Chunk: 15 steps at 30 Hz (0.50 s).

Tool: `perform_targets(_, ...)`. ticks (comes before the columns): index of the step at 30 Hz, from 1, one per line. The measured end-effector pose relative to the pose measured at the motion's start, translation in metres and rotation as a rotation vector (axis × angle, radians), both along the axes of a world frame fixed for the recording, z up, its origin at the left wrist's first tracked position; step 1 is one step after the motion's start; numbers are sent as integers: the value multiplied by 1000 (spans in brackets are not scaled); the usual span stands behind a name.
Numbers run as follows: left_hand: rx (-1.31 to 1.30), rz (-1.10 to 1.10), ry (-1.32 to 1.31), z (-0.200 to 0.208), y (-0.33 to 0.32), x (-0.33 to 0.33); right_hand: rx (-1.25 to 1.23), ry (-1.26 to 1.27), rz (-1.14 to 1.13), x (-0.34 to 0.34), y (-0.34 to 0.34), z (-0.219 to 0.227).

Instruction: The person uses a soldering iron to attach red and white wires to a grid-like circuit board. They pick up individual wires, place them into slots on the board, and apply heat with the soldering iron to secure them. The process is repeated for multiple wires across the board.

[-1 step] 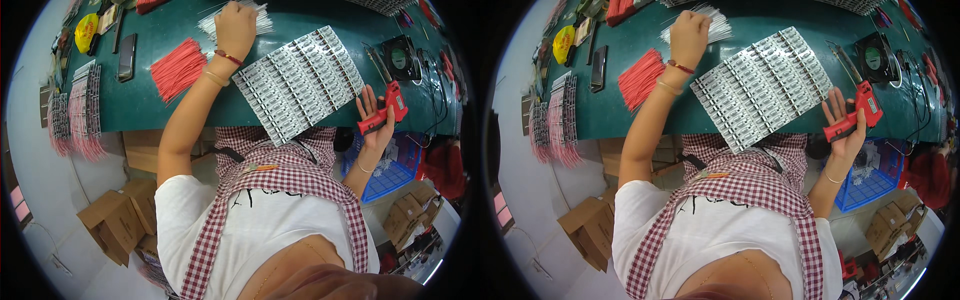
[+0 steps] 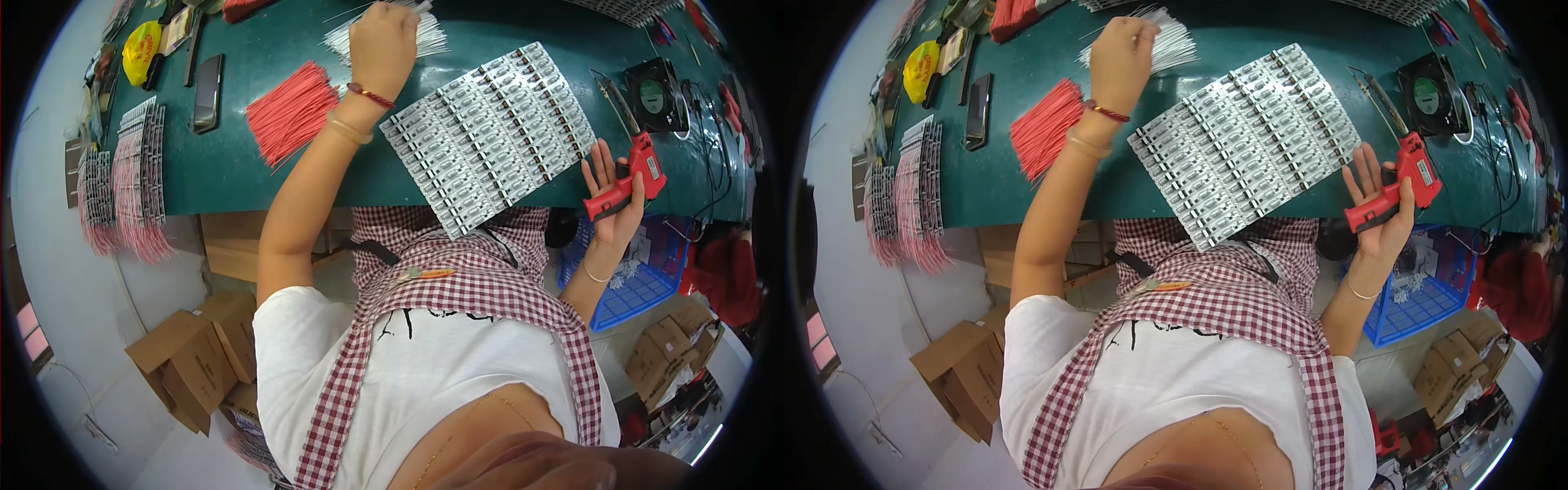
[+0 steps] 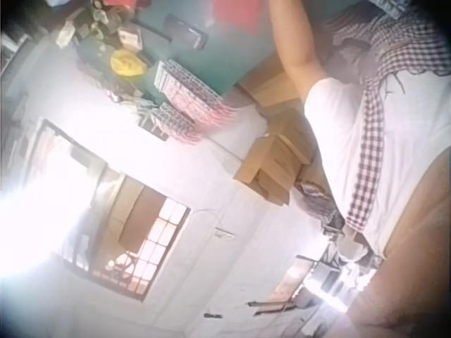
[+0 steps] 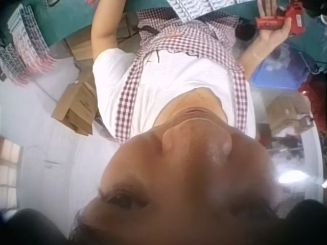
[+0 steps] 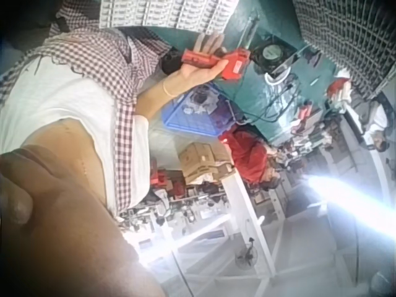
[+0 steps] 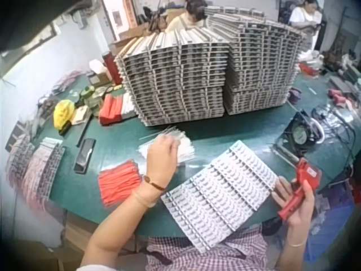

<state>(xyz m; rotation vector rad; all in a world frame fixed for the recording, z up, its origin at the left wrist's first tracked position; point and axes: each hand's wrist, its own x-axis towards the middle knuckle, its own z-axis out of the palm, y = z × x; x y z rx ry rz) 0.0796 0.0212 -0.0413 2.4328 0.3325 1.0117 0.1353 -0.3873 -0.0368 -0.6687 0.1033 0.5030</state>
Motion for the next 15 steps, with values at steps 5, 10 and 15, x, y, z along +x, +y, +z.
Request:
perform_targets(5,-739,-142,-392,31,-28,-27,25,-3,42,-1,0,-1)
perform_targets(10,-840,-178,-409,0,-33,-39,35,1,86,-3,6,2)
perform_targets(15,-817,-219,-421,-2,-27,-40,-1,-2,87,-13,8,9)
